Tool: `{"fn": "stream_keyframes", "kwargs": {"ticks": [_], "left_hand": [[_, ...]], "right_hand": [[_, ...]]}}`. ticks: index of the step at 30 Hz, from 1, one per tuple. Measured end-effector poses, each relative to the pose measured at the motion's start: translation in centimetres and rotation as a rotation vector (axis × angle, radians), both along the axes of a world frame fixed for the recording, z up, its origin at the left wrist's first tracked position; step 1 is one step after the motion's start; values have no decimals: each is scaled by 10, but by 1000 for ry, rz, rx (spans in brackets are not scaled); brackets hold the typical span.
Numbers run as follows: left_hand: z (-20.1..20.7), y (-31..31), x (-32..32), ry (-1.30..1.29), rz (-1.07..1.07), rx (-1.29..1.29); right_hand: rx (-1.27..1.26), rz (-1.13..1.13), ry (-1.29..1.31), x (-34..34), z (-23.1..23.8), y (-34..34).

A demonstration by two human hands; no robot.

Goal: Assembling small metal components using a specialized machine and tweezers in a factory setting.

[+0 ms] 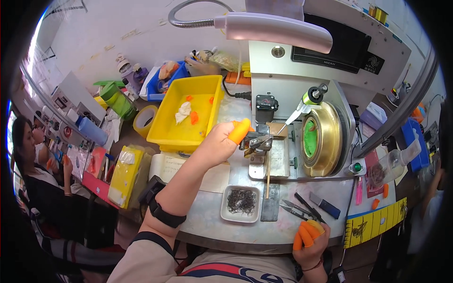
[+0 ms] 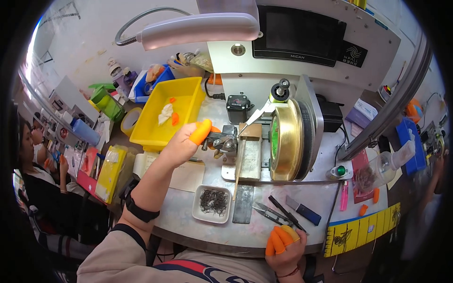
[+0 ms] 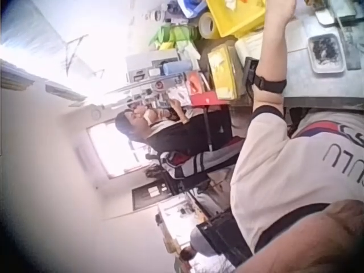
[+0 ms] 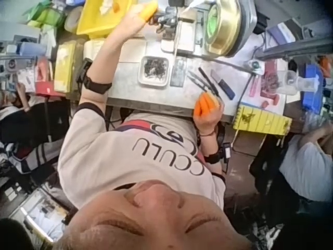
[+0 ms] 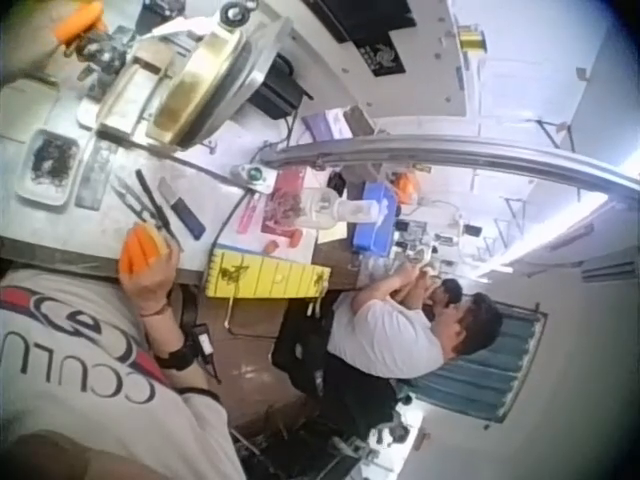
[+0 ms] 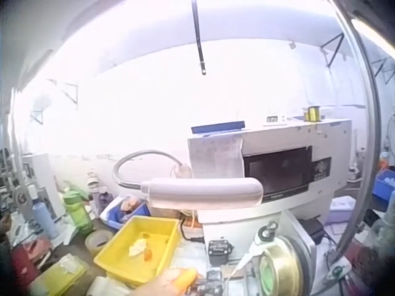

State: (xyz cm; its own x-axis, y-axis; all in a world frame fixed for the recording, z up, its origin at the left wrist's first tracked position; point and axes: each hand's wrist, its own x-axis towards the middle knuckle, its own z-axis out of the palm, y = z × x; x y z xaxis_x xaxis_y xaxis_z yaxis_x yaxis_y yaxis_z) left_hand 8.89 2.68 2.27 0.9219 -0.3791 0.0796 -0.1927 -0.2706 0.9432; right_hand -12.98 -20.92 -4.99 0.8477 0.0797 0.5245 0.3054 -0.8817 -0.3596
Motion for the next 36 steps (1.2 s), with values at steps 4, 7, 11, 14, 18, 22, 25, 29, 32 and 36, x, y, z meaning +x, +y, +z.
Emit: {"fn": "stream_keyframes", "kwargs": {"ticks": [4, 7, 11, 14, 18, 22, 25, 29, 32, 36], "left_hand": [[8, 5, 14, -72, 106, 154], [10, 7, 11, -269, 229, 556], [1, 30, -16, -511, 57, 700], [20, 48, -49, -629, 242, 636], [31, 66, -64, -860, 443, 256], [53, 18, -96, -1155, 301, 365], [45, -63, -124, -1149, -59, 215], [47, -189, -151, -1049, -650, 160], [33, -256, -170, -950, -895, 158], [0, -319, -184, -910, -968, 241]], "right_hand": [[39, 13, 14, -2, 1, 1], [52, -4, -7, -6, 3, -3], [165, -46, -85, -13, 5, -18], [166, -137, -190, -26, 10, -46], [182, -470, -408, -64, 20, -93], [650, -821, -423, -92, 1, -143], [865, -869, -378, -105, -20, -172], [846, -882, -164, -115, -39, -192], [821, -837, -149, -110, -41, -198], [742, -771, -136, -106, -34, -202]]}}
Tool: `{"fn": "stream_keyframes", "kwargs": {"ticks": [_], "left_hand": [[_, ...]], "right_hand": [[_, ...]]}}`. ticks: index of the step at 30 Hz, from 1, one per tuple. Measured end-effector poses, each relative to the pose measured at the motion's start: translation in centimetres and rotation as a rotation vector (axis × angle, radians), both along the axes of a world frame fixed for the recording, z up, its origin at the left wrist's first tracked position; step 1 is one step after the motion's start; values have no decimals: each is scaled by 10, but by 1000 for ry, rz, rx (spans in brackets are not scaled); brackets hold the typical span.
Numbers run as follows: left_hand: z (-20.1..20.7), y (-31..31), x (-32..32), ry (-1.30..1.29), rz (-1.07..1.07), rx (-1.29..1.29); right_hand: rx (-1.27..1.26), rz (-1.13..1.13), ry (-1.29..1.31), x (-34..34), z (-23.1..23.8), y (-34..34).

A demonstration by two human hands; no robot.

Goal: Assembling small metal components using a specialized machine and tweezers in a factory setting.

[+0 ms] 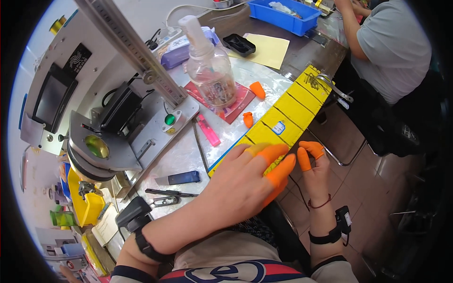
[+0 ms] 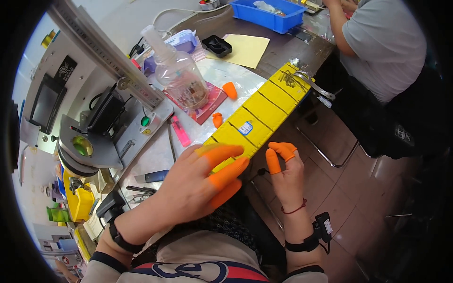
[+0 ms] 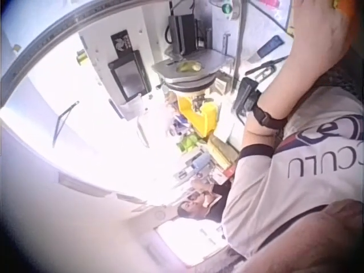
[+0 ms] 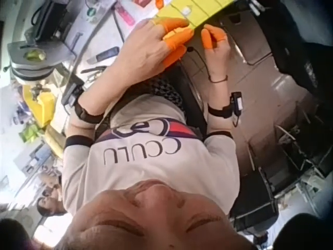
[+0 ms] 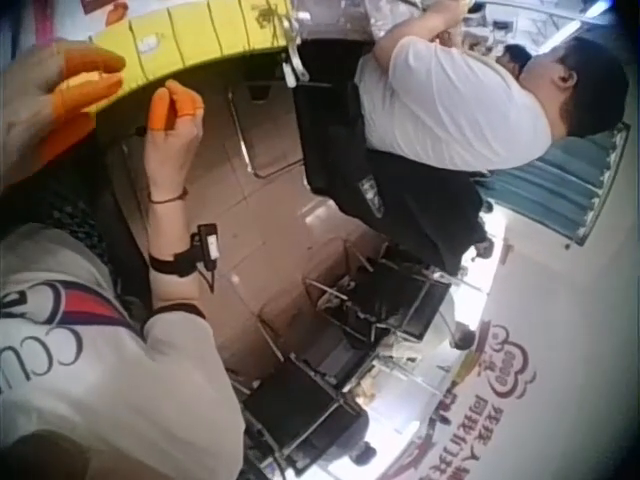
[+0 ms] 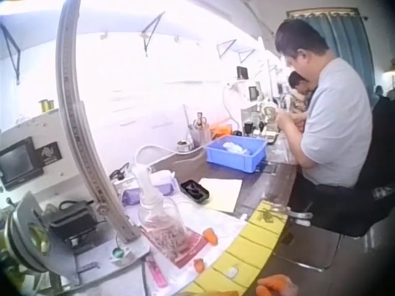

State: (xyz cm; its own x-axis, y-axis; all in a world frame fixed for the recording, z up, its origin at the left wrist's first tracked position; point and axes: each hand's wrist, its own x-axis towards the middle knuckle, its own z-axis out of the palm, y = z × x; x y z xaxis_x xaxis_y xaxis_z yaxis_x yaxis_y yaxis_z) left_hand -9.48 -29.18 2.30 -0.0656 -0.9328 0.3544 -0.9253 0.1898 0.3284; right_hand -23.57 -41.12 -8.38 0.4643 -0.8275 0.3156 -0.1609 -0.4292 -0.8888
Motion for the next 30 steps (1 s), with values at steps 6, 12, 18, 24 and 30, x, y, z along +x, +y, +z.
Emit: {"fn": "stream_keyframes", "kwargs": {"ticks": [6, 12, 18, 24, 30], "left_hand": [[-41, -35, -1, -71, 49, 126], [-38, -41, 1, -118, 35, 182], [-44, -48, 9, -44, 10, 155], [-43, -64, 9, -49, 45, 156], [-47, -69, 10, -35, 46, 168]], "right_hand": [[-6, 40, 45, 2, 2, -5], [-39, 71, 53, 3, 0, -12], [-30, 112, 32, 3, 7, -18], [-147, 88, 111, 5, 12, -18], [-382, 11, 235, 7, 21, -10]]}}
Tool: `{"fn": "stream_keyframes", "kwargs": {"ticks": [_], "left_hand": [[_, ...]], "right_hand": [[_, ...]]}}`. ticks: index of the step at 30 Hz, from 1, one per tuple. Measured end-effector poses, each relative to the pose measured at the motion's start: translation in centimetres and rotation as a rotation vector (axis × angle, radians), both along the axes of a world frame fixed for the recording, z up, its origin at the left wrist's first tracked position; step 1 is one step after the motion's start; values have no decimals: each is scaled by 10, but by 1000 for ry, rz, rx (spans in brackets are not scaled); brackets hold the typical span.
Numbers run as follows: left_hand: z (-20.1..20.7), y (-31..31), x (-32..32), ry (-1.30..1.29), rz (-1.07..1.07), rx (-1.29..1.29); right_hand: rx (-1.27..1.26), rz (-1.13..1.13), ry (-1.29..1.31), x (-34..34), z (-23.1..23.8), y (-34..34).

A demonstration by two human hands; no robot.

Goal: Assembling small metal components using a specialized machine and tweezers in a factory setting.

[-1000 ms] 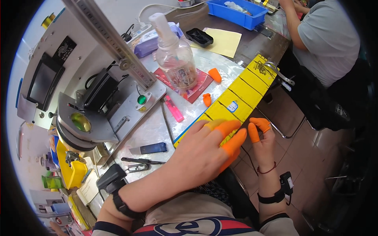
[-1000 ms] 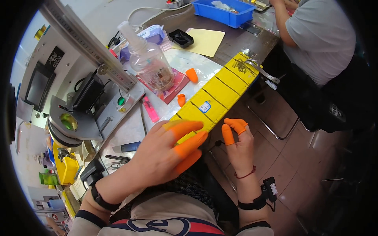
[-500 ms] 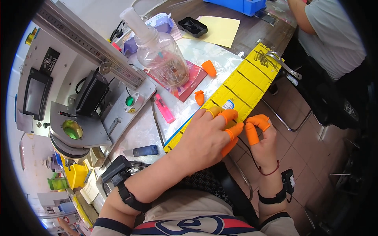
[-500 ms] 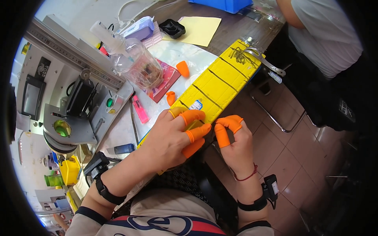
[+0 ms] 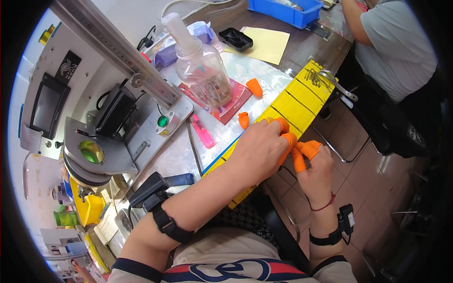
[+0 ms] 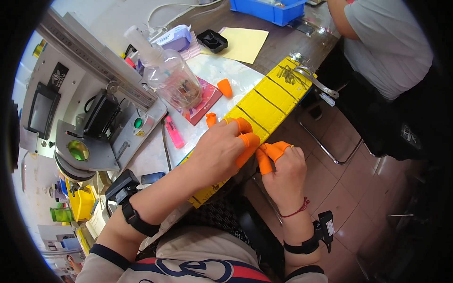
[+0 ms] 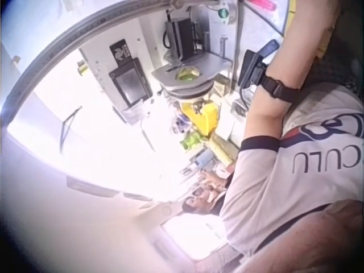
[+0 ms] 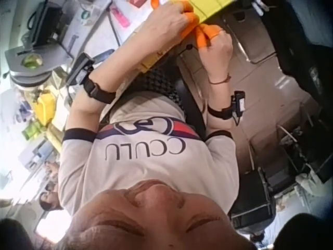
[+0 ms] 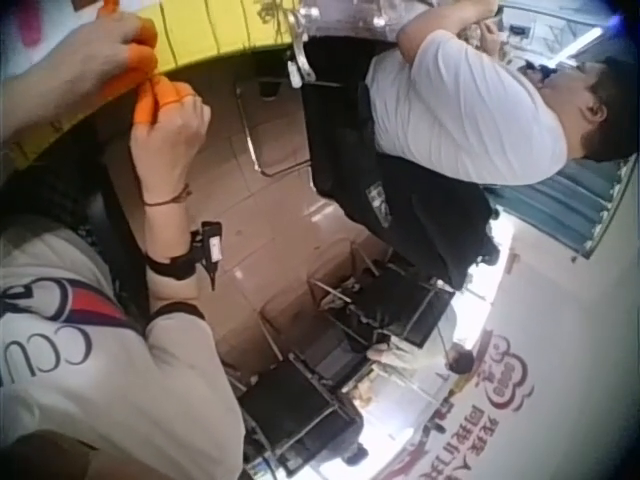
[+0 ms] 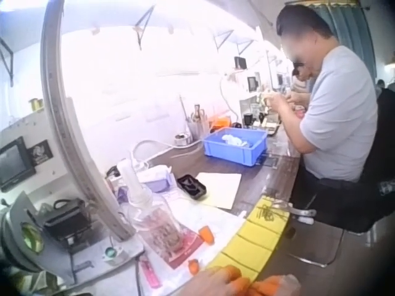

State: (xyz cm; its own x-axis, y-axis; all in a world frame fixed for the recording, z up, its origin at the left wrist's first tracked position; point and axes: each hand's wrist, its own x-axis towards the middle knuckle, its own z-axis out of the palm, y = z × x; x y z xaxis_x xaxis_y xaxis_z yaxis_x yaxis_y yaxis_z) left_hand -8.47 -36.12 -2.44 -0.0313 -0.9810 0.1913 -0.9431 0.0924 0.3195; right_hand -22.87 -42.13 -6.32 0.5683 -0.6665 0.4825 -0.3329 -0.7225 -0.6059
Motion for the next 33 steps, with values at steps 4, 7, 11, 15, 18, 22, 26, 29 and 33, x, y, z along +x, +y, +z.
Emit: {"fn": "stream_keyframes", "kwargs": {"ticks": [4, 7, 11, 15, 18, 22, 26, 29, 33], "left_hand": [[0, 4, -5, 6, 56, 0], [-8, 13, -2, 226, 57, -218], [0, 20, -2, 220, 53, -117], [3, 21, -2, 208, 22, -71], [6, 28, -2, 272, 3, -88], [3, 39, 1, 395, 10, -126], [4, 50, 5, 472, 58, -90], [20, 68, 6, 531, 74, -102], [36, 97, 8, 590, 146, -191]], "right_hand": [[-98, -36, 19, 0, 2, 3], [-85, -55, 7, 3, 3, 5], [-46, -87, -13, 5, -1, 8], [-48, -110, 19, 2, 9, 14], [-86, -75, 26, 2, 21, 20], [61, 3, -50, 9, 31, 30], [250, 83, -138, 14, 31, 36], [355, 150, -197, 18, 38, 48], [293, 222, -160, 25, 56, 70]]}}
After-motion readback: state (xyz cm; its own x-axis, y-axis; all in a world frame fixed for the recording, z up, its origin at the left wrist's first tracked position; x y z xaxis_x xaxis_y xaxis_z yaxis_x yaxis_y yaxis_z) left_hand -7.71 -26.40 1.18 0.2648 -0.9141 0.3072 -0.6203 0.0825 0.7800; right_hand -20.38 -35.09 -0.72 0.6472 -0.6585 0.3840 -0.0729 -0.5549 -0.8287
